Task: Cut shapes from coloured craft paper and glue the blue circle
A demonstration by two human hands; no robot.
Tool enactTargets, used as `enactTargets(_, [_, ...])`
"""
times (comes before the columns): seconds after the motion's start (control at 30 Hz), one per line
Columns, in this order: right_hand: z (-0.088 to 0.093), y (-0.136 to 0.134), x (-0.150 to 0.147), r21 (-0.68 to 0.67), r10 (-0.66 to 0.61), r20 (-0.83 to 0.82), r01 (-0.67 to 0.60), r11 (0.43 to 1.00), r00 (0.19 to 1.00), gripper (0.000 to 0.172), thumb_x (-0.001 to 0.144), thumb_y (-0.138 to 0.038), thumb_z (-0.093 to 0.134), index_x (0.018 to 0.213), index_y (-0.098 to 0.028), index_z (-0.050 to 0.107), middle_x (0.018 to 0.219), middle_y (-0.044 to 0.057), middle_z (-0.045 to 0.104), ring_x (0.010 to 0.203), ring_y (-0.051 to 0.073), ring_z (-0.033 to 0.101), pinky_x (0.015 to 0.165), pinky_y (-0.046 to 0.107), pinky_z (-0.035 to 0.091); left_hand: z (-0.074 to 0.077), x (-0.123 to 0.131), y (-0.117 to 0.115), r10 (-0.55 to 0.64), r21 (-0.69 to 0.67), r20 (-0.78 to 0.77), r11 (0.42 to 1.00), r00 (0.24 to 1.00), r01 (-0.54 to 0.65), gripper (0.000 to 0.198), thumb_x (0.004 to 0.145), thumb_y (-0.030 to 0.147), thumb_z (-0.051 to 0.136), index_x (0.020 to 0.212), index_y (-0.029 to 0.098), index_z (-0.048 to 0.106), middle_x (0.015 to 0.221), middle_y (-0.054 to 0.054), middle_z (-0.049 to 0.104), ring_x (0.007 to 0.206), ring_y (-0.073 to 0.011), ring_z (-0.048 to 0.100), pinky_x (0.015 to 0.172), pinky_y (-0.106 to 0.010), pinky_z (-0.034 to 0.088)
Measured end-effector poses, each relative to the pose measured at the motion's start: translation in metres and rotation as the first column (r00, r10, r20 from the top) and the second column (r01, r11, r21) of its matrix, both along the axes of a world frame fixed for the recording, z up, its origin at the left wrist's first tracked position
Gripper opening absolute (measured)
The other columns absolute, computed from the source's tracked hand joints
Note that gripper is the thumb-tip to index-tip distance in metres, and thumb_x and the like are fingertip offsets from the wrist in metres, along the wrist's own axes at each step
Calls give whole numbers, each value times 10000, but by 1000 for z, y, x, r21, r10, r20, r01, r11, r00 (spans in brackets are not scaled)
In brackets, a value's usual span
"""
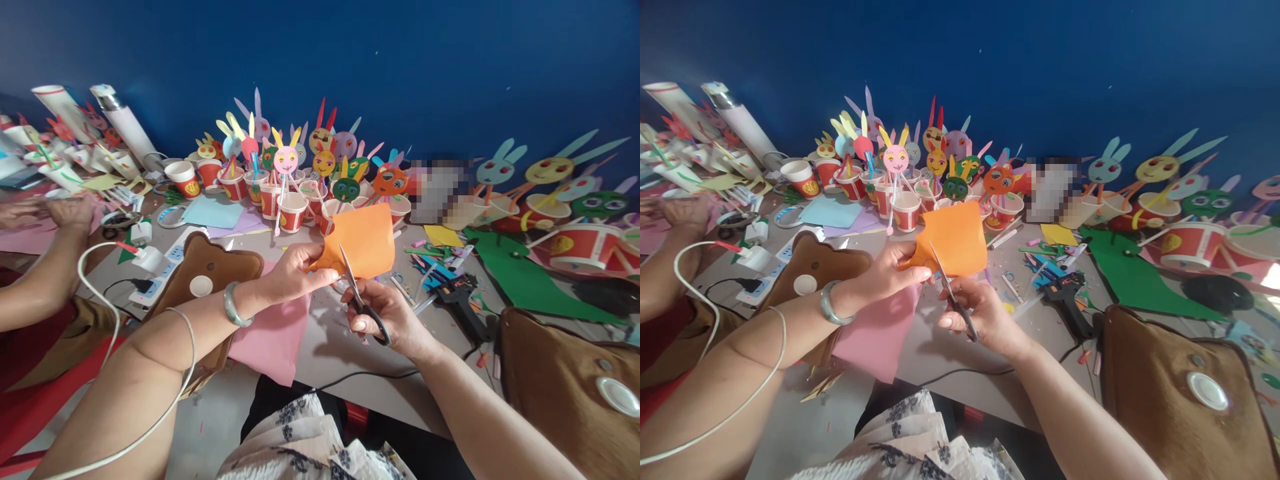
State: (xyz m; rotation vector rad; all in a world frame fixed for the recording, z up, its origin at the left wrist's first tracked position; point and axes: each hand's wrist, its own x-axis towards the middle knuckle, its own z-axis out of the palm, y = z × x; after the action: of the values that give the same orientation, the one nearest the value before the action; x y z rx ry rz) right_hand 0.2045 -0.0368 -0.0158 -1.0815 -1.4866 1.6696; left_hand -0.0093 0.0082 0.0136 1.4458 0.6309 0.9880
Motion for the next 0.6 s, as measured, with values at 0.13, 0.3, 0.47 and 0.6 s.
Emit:
enactTargets(0.13, [-1, 0, 0, 0, -6, -3, 6, 1000, 1000, 576, 609, -563, 907, 929, -178, 622, 597, -28, 610, 436, 106, 524, 391, 219, 392, -1, 0, 0, -9, 4, 13, 1000, 1000, 9, 47, 783, 167, 662, 820, 148, 640, 762, -23, 674, 713, -135, 658, 679, -249, 546])
enactTargets(0.3, [-1, -1, 0, 23, -9, -9, 9, 1000, 1000, 570, 611, -560, 908, 913, -170, 623, 582, -33, 597, 422, 97, 515, 385, 208, 394, -3, -1, 1, -17, 13, 8, 1000, 1000, 17, 43, 793, 169, 651, 812, 138, 628, 758, -26, 669, 711, -131, 659, 675, -241, 544])
enactTargets(0.47, [-2, 0, 0, 16, -10, -11, 10, 1000, 1000, 580, 604, -562, 911, 923, -170, 624, 582, -35, 591, 418, 92, 506, 370, 199, 389, -2, -2, 1, -9, 15, -12, 1000, 1000, 9, 52, 791, 176, 655, 802, 137, 622, 759, -26, 664, 720, -131, 651, 680, -242, 538])
enactTargets(0.6, [-4, 0, 1, 20, -14, -15, 15, 1000, 1000, 584, 593, -558, 917, 924, -171, 631, 596, -33, 590, 427, 88, 497, 375, 200, 396, 0, -2, 1, -5, 9, -16, 1000, 1000, 5, 55, 779, 176, 655, 795, 139, 617, 754, -23, 660, 712, -130, 645, 674, -243, 535])
